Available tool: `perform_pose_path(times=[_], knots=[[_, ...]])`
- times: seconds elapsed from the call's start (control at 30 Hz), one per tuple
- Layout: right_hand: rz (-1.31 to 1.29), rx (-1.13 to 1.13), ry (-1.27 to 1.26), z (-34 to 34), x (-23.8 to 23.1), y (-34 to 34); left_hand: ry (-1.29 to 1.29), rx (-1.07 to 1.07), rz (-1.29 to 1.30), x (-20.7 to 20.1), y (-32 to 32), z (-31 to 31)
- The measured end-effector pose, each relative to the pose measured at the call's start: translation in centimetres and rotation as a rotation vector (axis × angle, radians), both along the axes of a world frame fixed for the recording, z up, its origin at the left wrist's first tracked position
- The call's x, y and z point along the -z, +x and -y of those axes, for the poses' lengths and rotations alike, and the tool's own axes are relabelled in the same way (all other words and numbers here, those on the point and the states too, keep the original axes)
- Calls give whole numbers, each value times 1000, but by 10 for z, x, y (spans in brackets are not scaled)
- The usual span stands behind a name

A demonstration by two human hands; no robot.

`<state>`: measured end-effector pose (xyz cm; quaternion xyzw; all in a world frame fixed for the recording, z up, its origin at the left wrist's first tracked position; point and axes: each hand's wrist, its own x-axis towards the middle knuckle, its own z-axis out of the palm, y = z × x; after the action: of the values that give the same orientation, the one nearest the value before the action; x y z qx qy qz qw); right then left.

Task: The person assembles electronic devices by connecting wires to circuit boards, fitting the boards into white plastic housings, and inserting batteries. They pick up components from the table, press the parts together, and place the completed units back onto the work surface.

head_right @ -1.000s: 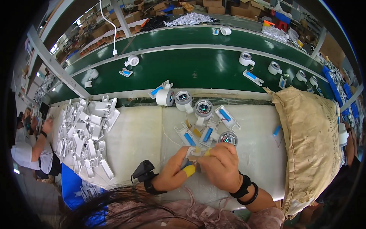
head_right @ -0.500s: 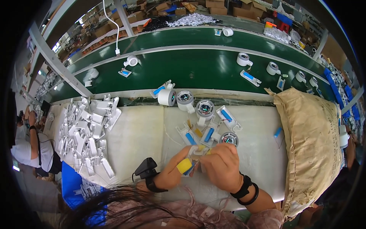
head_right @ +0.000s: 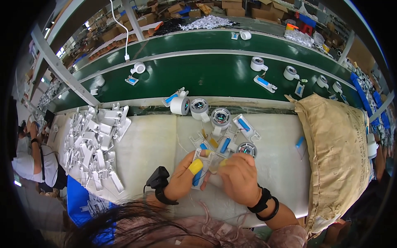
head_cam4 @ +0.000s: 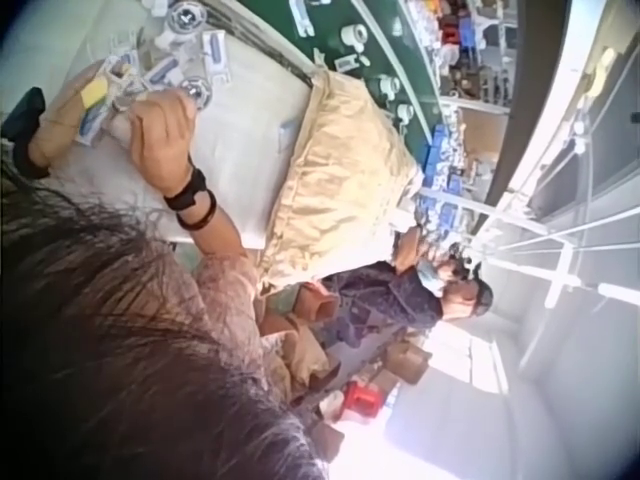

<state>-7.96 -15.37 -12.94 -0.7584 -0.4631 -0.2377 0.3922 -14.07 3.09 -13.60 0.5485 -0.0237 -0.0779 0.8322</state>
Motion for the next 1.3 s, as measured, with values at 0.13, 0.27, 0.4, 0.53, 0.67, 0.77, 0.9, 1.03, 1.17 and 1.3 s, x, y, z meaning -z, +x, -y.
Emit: perform_pose_path(times=[0.13,0.27,0.4,0.53,0.67,0.77,0.9,1.03,1.17,1.3], knots=[[47,75,-25,3,1,1,16,-8,33,-10,1,0],[78,144,4,4,2,5,119,200,-163,-19,0,0],[129,159,-23,3,1,5,90,258,-192,-12,5,-1],[101,119,-26,3,3,2,75,223,-229,-6,6,-1],[87,48,-44,1,2,-2,330,143,-219,-17,7,-3],[97,32,-56,0,4,-3,320,5,-131,-12,3,-2],[69,13,-74,0,6,-4,316,-13,-198,-18,-1,1],[47,-4,-37,-1,4,-3,241,18,-42,-1,-3,1],[71,-19,-57,-1,2,-2,396,5,90,3,-2,1],[89,-19,-79,0,1,-4,445,26,111,4,-3,1]])
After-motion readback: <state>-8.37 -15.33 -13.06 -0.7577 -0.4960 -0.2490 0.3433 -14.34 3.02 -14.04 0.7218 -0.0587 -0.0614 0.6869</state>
